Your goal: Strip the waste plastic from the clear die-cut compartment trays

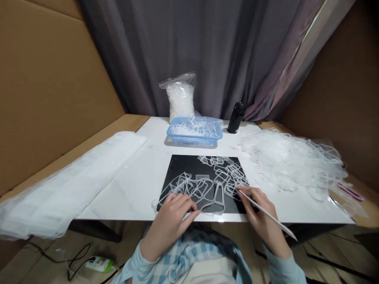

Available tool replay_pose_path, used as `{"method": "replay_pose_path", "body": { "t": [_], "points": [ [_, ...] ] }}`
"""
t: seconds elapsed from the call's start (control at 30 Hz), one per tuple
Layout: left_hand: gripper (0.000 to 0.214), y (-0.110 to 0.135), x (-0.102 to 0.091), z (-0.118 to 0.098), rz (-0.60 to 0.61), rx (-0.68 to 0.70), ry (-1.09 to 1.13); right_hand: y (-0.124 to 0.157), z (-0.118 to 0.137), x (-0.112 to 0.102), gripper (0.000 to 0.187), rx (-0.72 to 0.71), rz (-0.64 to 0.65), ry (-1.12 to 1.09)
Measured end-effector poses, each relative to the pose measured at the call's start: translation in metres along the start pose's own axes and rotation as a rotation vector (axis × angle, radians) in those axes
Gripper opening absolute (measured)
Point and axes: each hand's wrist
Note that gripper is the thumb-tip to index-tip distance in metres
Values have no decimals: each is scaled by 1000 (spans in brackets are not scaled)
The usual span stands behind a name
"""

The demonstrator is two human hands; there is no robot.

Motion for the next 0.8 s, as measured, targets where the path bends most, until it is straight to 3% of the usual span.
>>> {"method": "replay_pose_path", "body": {
  "t": [0.17,0.33,0.63,0.8],
  "points": [
    [21,-1,0,0,-79,-36,-94,1,11,-6,6,-13,41,-123],
    [13,-1,3,-6,-150,-14,-66,0,21,-5,9,-47,219,-119],
    [29,-6,25,-17,-47,135,-69,0,26,9,15,-145,352,-4],
    [28,-6,30,-18,-58,136,-84,1,29,12,20,-203,325,-27]
  ]
}}
Point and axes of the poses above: each hand's wrist, its own y-axis away from the middle knuckle, its own x-axis out of the palm, z = x × y, and after that the axes turned 5 degrees about -z, right-handed
